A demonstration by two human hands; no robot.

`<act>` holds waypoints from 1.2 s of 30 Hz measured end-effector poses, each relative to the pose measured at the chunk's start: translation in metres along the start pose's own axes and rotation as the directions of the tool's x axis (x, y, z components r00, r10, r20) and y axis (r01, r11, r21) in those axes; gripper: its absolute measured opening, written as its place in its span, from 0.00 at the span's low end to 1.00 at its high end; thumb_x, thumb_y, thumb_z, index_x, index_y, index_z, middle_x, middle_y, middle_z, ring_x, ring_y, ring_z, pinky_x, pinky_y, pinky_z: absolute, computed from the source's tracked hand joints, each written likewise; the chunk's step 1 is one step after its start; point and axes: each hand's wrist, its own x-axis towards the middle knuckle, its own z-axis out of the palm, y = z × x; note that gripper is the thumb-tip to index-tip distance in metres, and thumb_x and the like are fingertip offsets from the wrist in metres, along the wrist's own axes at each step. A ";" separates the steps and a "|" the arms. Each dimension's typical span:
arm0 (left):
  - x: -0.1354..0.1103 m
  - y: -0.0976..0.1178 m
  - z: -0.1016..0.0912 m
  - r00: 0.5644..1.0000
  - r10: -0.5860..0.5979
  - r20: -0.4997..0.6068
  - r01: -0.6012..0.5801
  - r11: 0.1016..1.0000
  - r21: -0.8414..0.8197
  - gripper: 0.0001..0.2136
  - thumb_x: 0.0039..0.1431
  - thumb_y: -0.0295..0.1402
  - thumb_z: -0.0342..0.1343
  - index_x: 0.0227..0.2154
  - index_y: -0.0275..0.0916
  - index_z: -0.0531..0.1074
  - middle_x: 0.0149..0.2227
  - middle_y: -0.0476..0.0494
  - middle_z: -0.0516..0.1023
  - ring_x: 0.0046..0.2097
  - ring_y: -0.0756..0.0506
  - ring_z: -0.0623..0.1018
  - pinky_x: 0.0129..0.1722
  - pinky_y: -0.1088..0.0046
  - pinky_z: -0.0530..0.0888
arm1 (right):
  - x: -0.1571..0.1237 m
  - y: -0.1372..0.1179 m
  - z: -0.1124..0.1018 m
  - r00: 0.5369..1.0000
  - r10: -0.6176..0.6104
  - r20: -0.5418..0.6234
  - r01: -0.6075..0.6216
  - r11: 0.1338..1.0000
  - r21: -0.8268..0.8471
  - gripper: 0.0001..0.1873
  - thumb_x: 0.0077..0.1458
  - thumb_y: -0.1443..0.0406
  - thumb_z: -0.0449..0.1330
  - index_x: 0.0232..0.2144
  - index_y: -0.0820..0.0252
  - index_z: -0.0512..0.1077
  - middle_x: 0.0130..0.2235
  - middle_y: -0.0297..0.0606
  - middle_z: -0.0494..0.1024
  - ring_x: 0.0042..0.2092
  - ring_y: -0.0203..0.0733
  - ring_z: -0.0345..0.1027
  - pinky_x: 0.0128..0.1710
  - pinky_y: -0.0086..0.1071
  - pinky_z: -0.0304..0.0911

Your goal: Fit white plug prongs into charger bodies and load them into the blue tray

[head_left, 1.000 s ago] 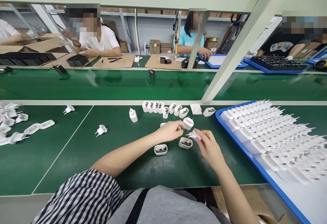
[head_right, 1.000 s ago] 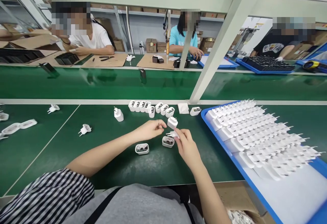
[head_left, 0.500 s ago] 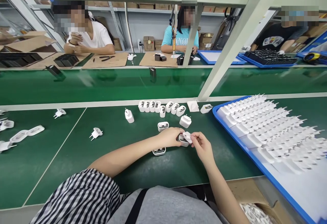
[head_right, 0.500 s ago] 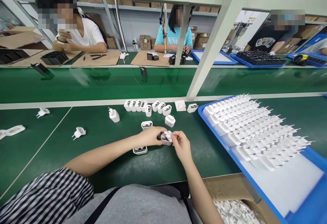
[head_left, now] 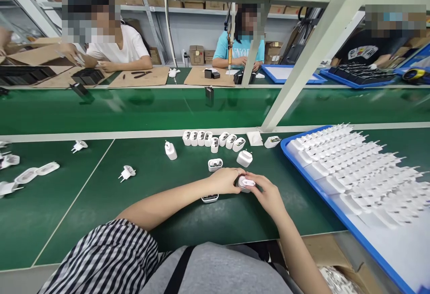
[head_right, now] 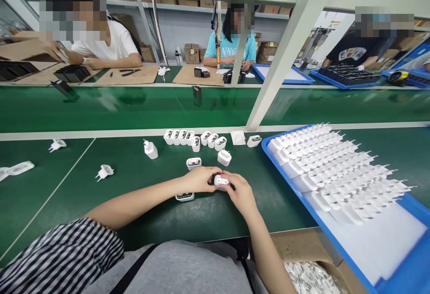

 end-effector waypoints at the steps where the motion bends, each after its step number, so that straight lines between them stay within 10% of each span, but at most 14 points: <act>1: -0.001 0.001 0.000 1.000 0.002 -0.006 -0.002 1.000 0.026 0.18 0.42 0.35 0.51 0.40 0.40 0.62 0.34 0.49 0.70 0.34 0.47 0.71 0.28 0.77 0.64 | -0.001 0.001 0.001 0.999 0.035 0.006 -0.035 0.999 0.018 0.11 0.48 0.63 0.49 0.35 0.55 0.67 0.38 0.36 0.72 0.40 0.40 0.65 0.38 0.37 0.62; 18: -0.004 0.007 0.006 0.999 -0.028 -0.045 0.038 0.970 0.240 0.11 0.45 0.34 0.47 0.34 0.38 0.63 0.32 0.46 0.71 0.34 0.44 0.71 0.27 0.74 0.66 | 0.002 -0.012 -0.013 0.985 0.134 0.112 -0.133 0.991 -0.015 0.12 0.44 0.65 0.52 0.35 0.55 0.65 0.35 0.35 0.70 0.34 0.38 0.65 0.30 0.31 0.62; 27: 0.000 0.005 0.002 0.996 -0.076 -0.047 0.079 0.994 0.077 0.23 0.42 0.33 0.50 0.45 0.39 0.56 0.35 0.48 0.71 0.32 0.46 0.72 0.28 0.75 0.66 | 0.007 -0.001 -0.013 0.912 0.402 0.083 -0.403 0.839 0.366 0.10 0.42 0.59 0.53 0.22 0.60 0.65 0.25 0.34 0.70 0.28 0.37 0.63 0.28 0.30 0.58; 33: -0.002 0.017 -0.001 0.994 -0.018 -0.108 0.008 0.996 -0.092 0.22 0.42 0.36 0.50 0.44 0.37 0.59 0.37 0.46 0.69 0.36 0.47 0.70 0.33 0.74 0.66 | 0.007 -0.008 -0.005 0.884 0.460 -0.082 -0.330 0.740 0.586 0.11 0.36 0.61 0.58 0.21 0.59 0.60 0.21 0.28 0.61 0.24 0.32 0.58 0.23 0.26 0.57; 36: 0.001 0.023 -0.004 0.995 0.041 -0.093 -0.056 0.985 -0.165 0.22 0.40 0.32 0.51 0.43 0.36 0.60 0.38 0.45 0.68 0.38 0.47 0.69 0.34 0.75 0.66 | 0.006 -0.012 -0.003 0.938 0.347 0.026 -0.287 0.728 0.623 0.20 0.36 0.63 0.58 0.35 0.57 0.58 0.20 0.24 0.59 0.22 0.31 0.58 0.21 0.26 0.58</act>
